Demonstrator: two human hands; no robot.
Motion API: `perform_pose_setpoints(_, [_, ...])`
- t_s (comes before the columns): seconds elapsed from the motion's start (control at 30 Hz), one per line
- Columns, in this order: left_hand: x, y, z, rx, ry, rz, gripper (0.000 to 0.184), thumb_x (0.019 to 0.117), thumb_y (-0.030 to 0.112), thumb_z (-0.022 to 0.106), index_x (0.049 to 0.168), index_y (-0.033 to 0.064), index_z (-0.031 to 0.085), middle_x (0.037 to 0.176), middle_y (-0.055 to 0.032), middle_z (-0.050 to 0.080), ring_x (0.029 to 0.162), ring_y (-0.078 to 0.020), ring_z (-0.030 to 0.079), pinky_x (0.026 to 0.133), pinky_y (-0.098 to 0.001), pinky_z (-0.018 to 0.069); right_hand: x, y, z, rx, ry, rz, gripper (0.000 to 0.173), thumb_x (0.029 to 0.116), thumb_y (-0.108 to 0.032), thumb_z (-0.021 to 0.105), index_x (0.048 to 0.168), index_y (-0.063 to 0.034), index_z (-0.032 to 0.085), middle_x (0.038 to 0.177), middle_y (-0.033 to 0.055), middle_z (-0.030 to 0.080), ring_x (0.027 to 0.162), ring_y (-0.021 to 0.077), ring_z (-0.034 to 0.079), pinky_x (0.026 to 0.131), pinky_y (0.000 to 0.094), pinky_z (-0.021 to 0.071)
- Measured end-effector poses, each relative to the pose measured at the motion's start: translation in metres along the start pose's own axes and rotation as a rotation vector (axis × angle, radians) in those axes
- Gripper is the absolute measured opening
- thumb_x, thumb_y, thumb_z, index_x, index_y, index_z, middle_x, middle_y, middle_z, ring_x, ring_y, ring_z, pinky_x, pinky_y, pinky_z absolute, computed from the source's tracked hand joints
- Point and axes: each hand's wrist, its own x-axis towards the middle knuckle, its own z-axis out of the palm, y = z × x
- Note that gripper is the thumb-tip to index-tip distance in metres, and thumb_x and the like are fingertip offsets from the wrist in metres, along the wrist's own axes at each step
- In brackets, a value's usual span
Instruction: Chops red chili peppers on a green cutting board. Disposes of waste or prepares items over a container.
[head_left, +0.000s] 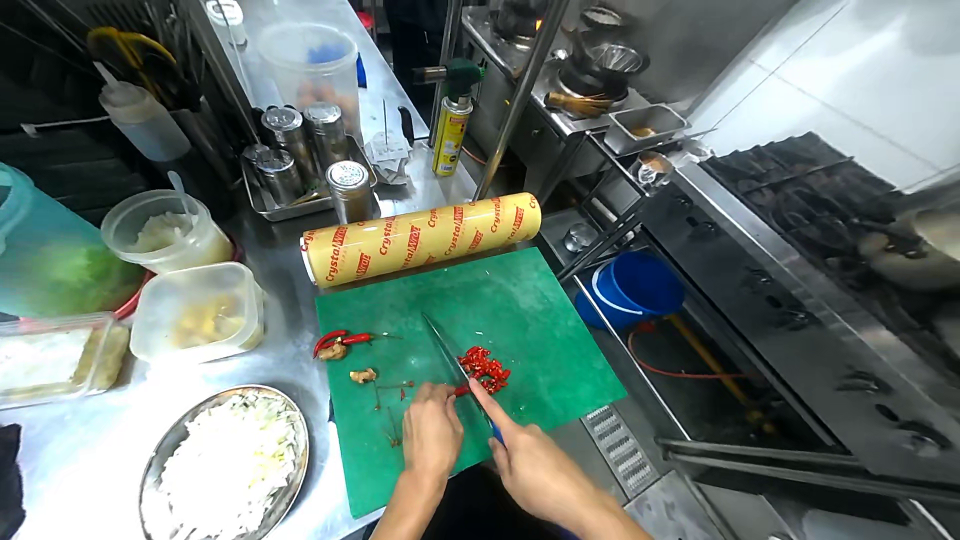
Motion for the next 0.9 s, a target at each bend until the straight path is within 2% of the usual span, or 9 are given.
perform_pose_setpoints(0.13, [0.001,0.001,0.001,0.038,-0.027,-0.011,0.021,0.1003,0.017,0.06,0.108,0.0077,0.077,0.108,-0.0097,0.073,0.1,-0.0244,0.071,0.089,-0.0419,0.0583,0.021,0.006,0.016,0.007,0.088,-0.045,0.07,0.1092,-0.02,0.04,0.167,-0.0335,0.003,0.094,0.0165,0.071,0.082,0.0327,0.071,0.081,0.0496,0.0576])
perform_pose_setpoints(0.2, [-0.002,-0.002,0.004,0.056,0.008,0.008,0.018,0.0983,0.018,0.063,0.104,0.0088,0.078,0.105,-0.0087,0.073,0.101,-0.0249,0.071,0.088,-0.0428,0.0586,0.016,0.005,0.01,0.004,0.045,-0.028,0.069,0.11,-0.022,0.039,0.166,-0.0357,0.001,0.098,0.017,0.071,0.086,0.033,0.071,0.084,0.05,0.0568])
perform_pose_setpoints(0.3, [0.0,-0.001,0.006,0.051,0.036,0.02,0.016,0.0972,0.019,0.065,0.1,0.0087,0.077,0.102,-0.0075,0.073,0.1,-0.0247,0.07,0.086,-0.0422,0.0585,0.002,0.001,0.002,0.004,0.002,-0.002,0.071,0.1104,-0.023,0.039,0.166,-0.0368,-0.003,0.095,0.0166,0.07,0.083,0.0324,0.07,0.081,0.0491,0.0571])
perform_pose_setpoints(0.4, [0.002,-0.003,0.009,0.059,0.059,0.037,0.016,0.0973,0.018,0.065,0.098,0.0081,0.077,0.101,-0.0077,0.072,0.099,-0.0247,0.07,0.085,-0.0422,0.0586,0.023,0.007,0.015,0.004,0.102,-0.052,0.068,0.1096,-0.021,0.04,0.167,-0.0338,0.004,0.095,0.0165,0.071,0.085,0.0326,0.071,0.083,0.0494,0.0574])
perform_pose_setpoints(0.47, [0.0,-0.004,0.009,0.065,0.046,0.038,0.016,0.0979,0.017,0.064,0.1,0.0078,0.077,0.104,-0.009,0.072,0.102,-0.0256,0.069,0.087,-0.0427,0.0582,0.027,0.005,0.007,0.002,0.08,-0.055,0.068,0.11,-0.023,0.04,0.166,-0.036,0.004,0.1,0.0172,0.071,0.088,0.0327,0.071,0.086,0.0495,0.0567])
perform_pose_setpoints(0.57, [0.004,0.001,0.006,0.082,-0.012,0.02,0.021,0.1002,0.017,0.059,0.106,0.0088,0.077,0.109,-0.0091,0.072,0.106,-0.0257,0.068,0.092,-0.0421,0.0569,0.013,0.0,-0.009,-0.013,0.015,-0.015,0.07,0.1098,-0.022,0.04,0.166,-0.038,0.0,0.1,0.018,0.07,0.087,0.0332,0.07,0.083,0.0506,0.0569])
perform_pose_setpoints(0.7, [0.003,-0.001,0.01,0.07,-0.011,0.024,0.019,0.0996,0.018,0.06,0.103,0.009,0.077,0.106,-0.0089,0.072,0.104,-0.026,0.069,0.089,-0.0427,0.0574,0.03,0.01,0.014,-0.001,0.112,-0.052,0.068,0.109,-0.021,0.041,0.167,-0.0342,0.007,0.098,0.017,0.072,0.085,0.033,0.071,0.083,0.0496,0.0574])
perform_pose_setpoints(0.8, [0.001,-0.002,0.01,0.067,-0.004,0.04,0.018,0.0992,0.018,0.062,0.103,0.0102,0.077,0.105,-0.0084,0.072,0.102,-0.0256,0.069,0.087,-0.0428,0.058,0.028,0.01,0.002,0.026,0.058,-0.051,0.068,0.1101,-0.024,0.041,0.166,-0.0373,0.003,0.103,0.0171,0.07,0.088,0.0315,0.07,0.085,0.0488,0.0566])
perform_pose_setpoints(0.9, [0.004,0.0,0.009,0.069,-0.022,0.027,0.019,0.0996,0.019,0.061,0.103,0.0094,0.077,0.106,-0.0084,0.072,0.102,-0.0251,0.07,0.088,-0.0425,0.0577,0.018,0.004,-0.002,0.025,0.028,-0.024,0.069,0.1101,-0.024,0.041,0.166,-0.0361,0.003,0.103,0.0175,0.07,0.088,0.0318,0.07,0.085,0.049,0.0563])
